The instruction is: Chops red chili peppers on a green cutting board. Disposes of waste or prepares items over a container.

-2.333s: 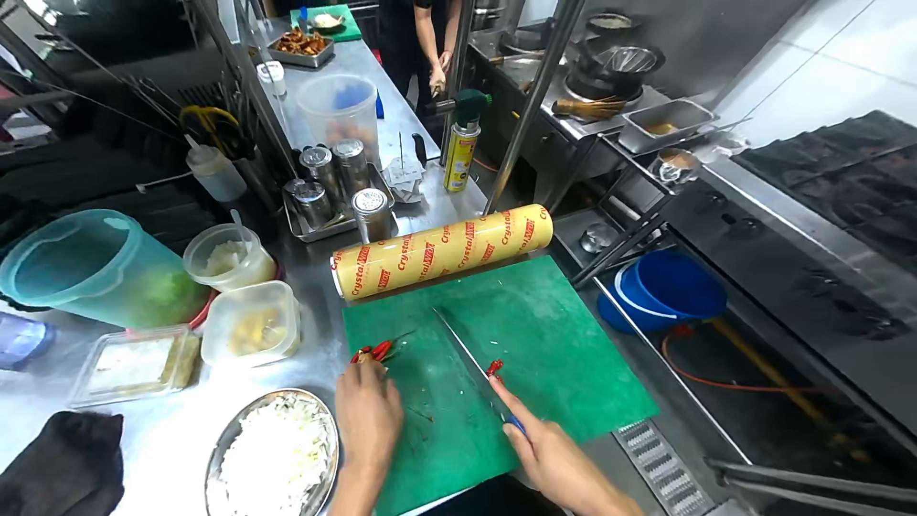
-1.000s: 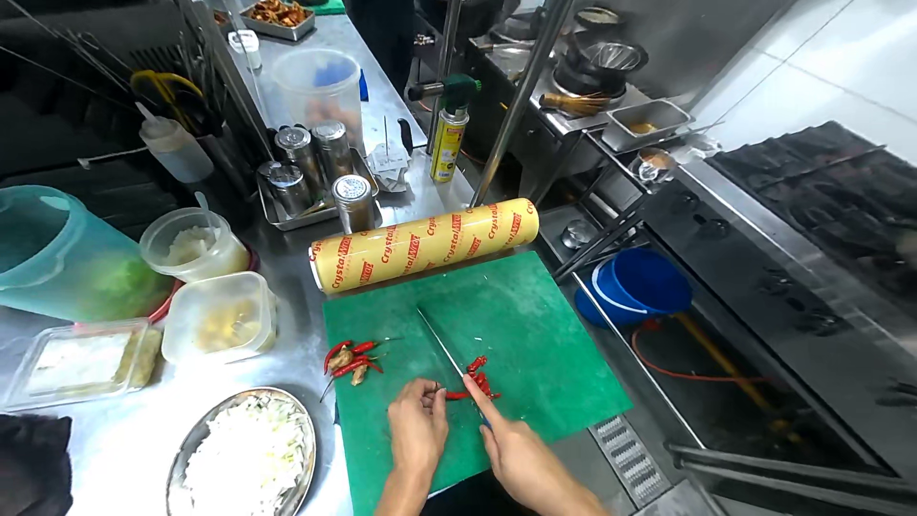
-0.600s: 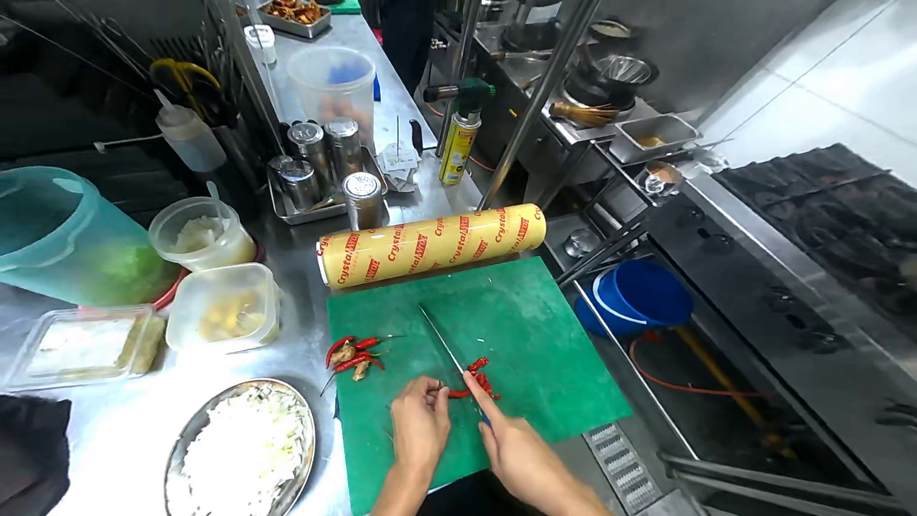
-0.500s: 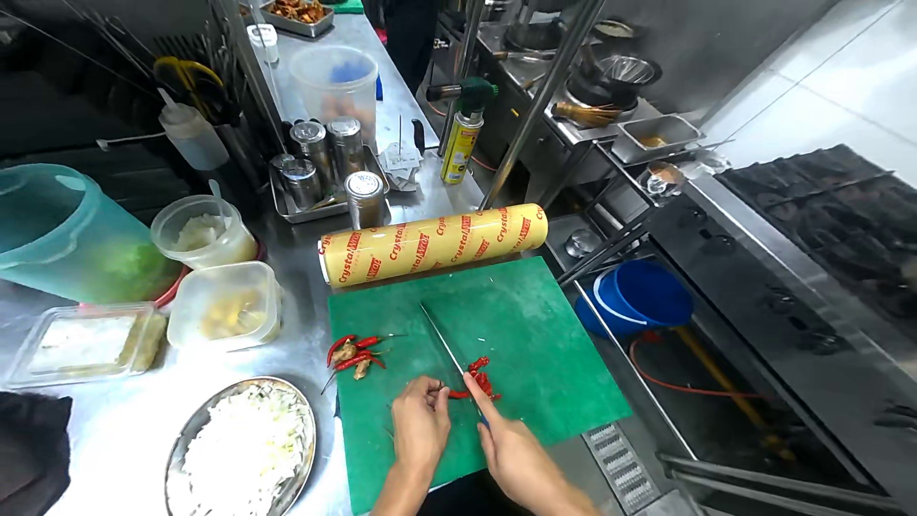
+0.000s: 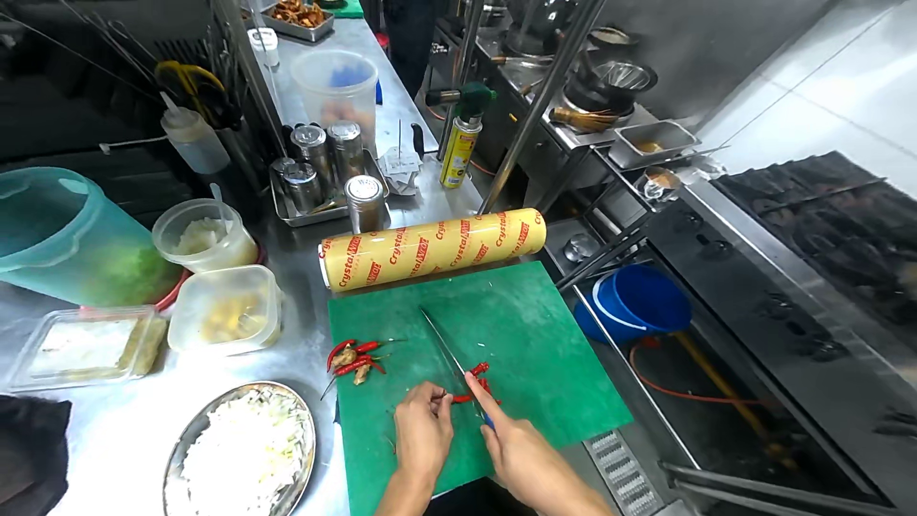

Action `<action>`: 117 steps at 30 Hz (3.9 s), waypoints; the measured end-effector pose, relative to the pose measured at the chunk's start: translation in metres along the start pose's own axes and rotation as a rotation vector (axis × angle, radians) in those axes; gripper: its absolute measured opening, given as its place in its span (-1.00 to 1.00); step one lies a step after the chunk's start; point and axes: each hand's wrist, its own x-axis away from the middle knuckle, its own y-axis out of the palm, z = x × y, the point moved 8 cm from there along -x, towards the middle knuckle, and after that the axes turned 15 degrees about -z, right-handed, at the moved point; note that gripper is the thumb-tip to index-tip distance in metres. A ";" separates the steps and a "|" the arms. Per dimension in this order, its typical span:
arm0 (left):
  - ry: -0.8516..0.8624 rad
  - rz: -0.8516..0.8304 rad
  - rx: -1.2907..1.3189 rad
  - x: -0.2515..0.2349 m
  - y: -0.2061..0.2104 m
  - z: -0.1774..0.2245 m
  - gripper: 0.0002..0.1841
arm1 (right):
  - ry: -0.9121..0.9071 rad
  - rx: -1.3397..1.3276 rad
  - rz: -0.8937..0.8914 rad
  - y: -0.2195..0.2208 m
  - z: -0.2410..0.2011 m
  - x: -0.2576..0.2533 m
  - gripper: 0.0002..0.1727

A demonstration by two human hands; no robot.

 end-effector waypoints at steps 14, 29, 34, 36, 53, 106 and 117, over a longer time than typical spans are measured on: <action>0.033 -0.042 -0.065 -0.002 0.008 0.006 -0.83 | -0.009 0.001 -0.007 -0.003 0.001 -0.002 -0.21; -0.008 -0.147 -0.123 0.002 0.009 0.009 -0.77 | -0.031 -0.023 0.030 0.003 0.004 -0.005 -0.21; -0.029 -0.174 -0.128 0.002 0.012 0.008 -0.77 | -0.007 -0.020 -0.020 0.000 -0.001 0.001 -0.21; -0.009 -0.149 -0.123 0.002 0.013 0.008 -0.78 | -0.010 -0.025 0.017 0.006 0.001 -0.003 -0.21; -0.001 -0.179 -0.128 0.006 0.021 0.005 -0.78 | -0.006 -0.052 -0.032 0.003 -0.001 -0.001 -0.21; -0.053 0.238 -0.535 0.002 -0.122 -0.039 -0.73 | -0.234 -0.218 0.193 -0.007 0.023 -0.004 -0.17; 0.018 0.267 -0.555 0.009 -0.109 -0.048 -0.75 | -0.207 -0.255 0.145 0.007 0.031 -0.003 -0.15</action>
